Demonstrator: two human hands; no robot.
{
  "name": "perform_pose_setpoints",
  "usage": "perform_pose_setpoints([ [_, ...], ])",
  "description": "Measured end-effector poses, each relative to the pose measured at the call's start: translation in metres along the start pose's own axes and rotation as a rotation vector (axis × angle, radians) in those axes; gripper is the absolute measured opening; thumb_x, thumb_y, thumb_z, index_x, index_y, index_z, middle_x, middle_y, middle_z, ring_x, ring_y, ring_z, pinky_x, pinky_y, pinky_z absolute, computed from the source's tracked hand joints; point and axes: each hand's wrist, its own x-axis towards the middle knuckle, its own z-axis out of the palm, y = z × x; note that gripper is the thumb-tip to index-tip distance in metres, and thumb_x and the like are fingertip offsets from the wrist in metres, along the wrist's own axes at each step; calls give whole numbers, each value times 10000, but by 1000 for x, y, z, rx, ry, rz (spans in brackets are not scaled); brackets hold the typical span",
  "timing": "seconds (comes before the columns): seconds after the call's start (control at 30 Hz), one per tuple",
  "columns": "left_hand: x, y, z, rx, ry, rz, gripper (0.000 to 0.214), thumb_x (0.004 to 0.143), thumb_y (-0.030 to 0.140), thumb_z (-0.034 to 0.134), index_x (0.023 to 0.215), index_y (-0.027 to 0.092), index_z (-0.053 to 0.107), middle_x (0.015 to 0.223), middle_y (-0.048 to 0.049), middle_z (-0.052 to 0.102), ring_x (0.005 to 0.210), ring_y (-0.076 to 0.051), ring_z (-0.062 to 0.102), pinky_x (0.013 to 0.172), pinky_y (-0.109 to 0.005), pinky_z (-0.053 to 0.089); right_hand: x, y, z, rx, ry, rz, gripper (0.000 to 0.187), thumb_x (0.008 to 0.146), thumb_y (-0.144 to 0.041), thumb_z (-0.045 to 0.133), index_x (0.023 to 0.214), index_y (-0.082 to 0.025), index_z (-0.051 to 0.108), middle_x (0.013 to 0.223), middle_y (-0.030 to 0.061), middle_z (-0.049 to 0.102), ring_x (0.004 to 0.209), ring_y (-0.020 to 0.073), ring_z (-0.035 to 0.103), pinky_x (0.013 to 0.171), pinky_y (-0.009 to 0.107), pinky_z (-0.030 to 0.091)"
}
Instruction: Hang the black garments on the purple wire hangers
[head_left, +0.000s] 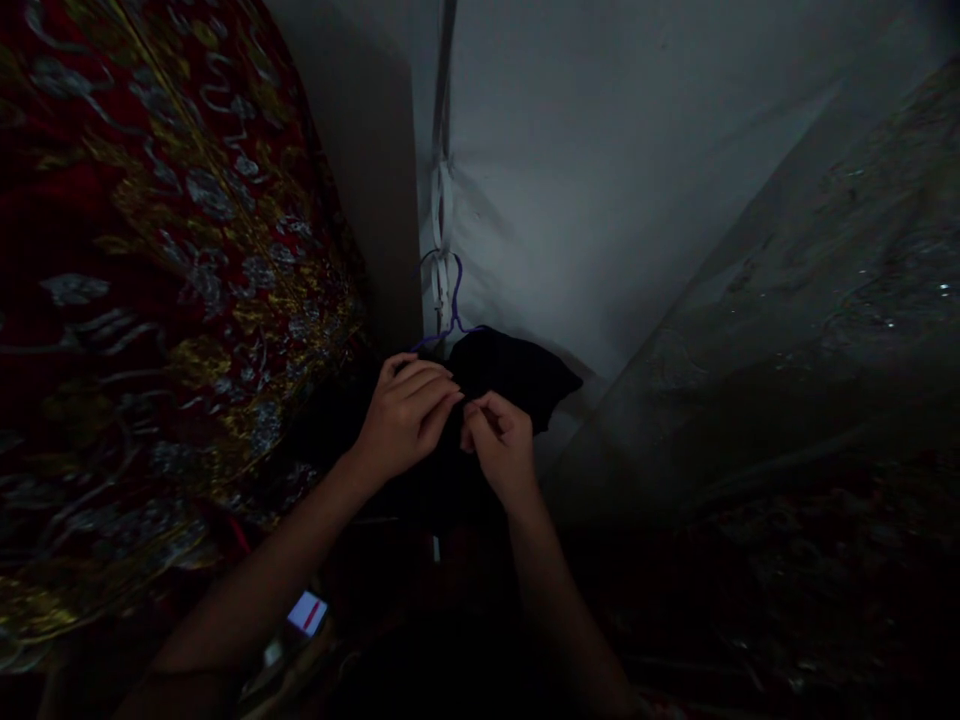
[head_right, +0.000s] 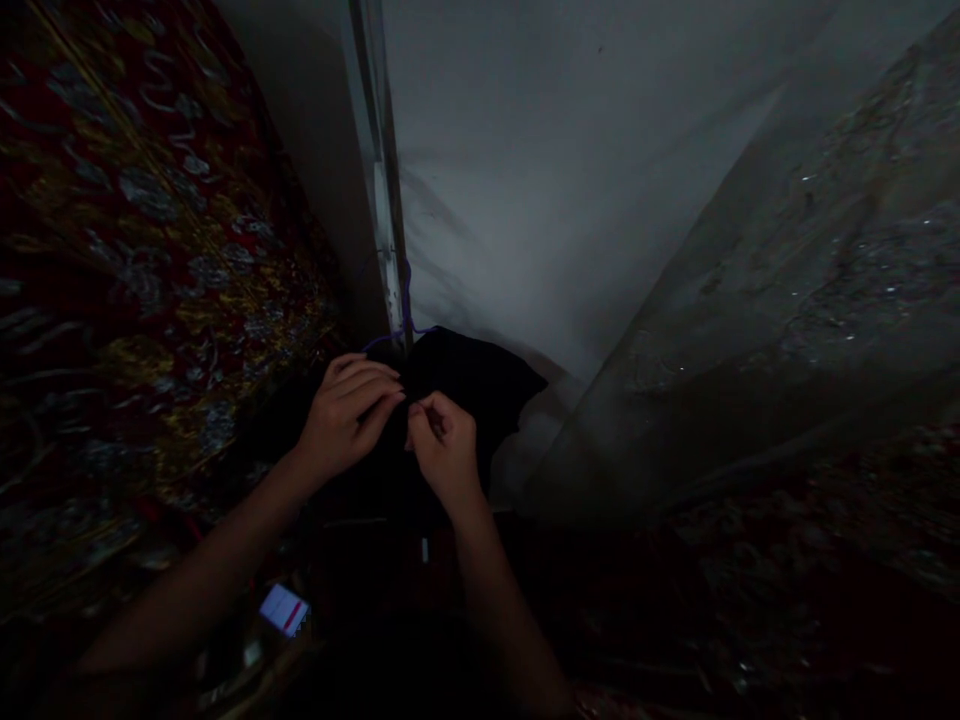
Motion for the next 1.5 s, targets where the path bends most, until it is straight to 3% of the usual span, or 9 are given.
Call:
perform_pose_setpoints([
  [0.13, -5, -9, -13, -104, 360, -250, 120, 938, 216, 581, 864, 183, 670, 939, -31, 732, 961, -181, 675, 1012, -397, 456, 0, 24, 7, -57, -61, 132, 171, 761, -304, 541, 624, -202, 547, 461, -53, 489, 417, 97, 464, 441, 210, 337],
  [0.3, -43, -58, -40, -469, 1014, -869, 120, 860, 301, 637, 796, 199, 640, 802, 7, 692, 820, -166, 659, 870, -327, 538, -27, 61, 4, -57, -241, 249, 126, 686, -293, 519, 613, -202, 566, 473, -51, 483, 437, 99, 462, 462, 213, 344],
  [0.4, -82, -77, -33, -865, 1088, -1256, 104, 833, 296, 630, 789, 201, 635, 796, -13, 708, 850, -178, 675, 876, -329, 547, -44, 70, -1, -38, -364, 280, 107, 676, -270, 518, 623, -200, 578, 499, -47, 501, 459, 101, 472, 475, 214, 348],
  [0.6, -150, -45, 28, -846, 826, -1651, 192, 737, 352, 705, 817, 179, 678, 751, -8, 705, 825, -199, 680, 791, -301, 537, -43, 87, -16, -7, -463, 285, 149, 736, -242, 510, 595, -201, 536, 488, -46, 508, 477, 105, 485, 520, 220, 369],
  [0.83, -119, 29, 45, -891, 109, -1140, 312, 907, 503, 580, 885, 196, 637, 981, -67, 708, 952, -221, 656, 880, -352, 509, -39, 85, -40, -95, -523, 209, 268, 839, -349, 678, 1052, -188, 676, 1029, 60, 725, 965, 211, 671, 862, 330, 512],
  [1.03, -77, 63, 67, -646, -56, -786, 297, 981, 442, 491, 907, 198, 644, 928, -62, 649, 934, -206, 621, 915, -348, 486, -53, 76, -50, 6, -598, 219, 179, 872, -263, 591, 981, -185, 711, 926, 28, 737, 877, 214, 674, 804, 336, 543],
  [1.2, -96, 65, 74, -695, -278, -838, 398, 996, 491, 430, 1259, 227, 569, 1225, -82, 648, 1172, -238, 586, 1045, -377, 441, -45, 72, -78, -63, -520, 287, 153, 806, -266, 575, 757, -199, 703, 683, -6, 688, 631, 177, 616, 569, 267, 490],
  [1.37, -129, 71, 65, -700, -804, -892, 406, 897, 534, 580, 1073, 187, 696, 1012, -36, 736, 914, -250, 670, 836, -346, 526, 7, 41, -104, -9, -415, -58, 339, 679, -160, 541, 936, -221, 753, 926, 24, 755, 862, 209, 683, 824, 321, 537],
  [1.5, -143, 70, 42, -534, -687, -935, 387, 897, 500, 588, 1141, 219, 696, 1098, -51, 748, 978, -264, 679, 869, -352, 508, 44, 37, -91, -134, -274, -108, 521, 765, -183, 537, 1272, -244, 641, 1253, 48, 688, 1093, 214, 650, 973, 352, 484],
])
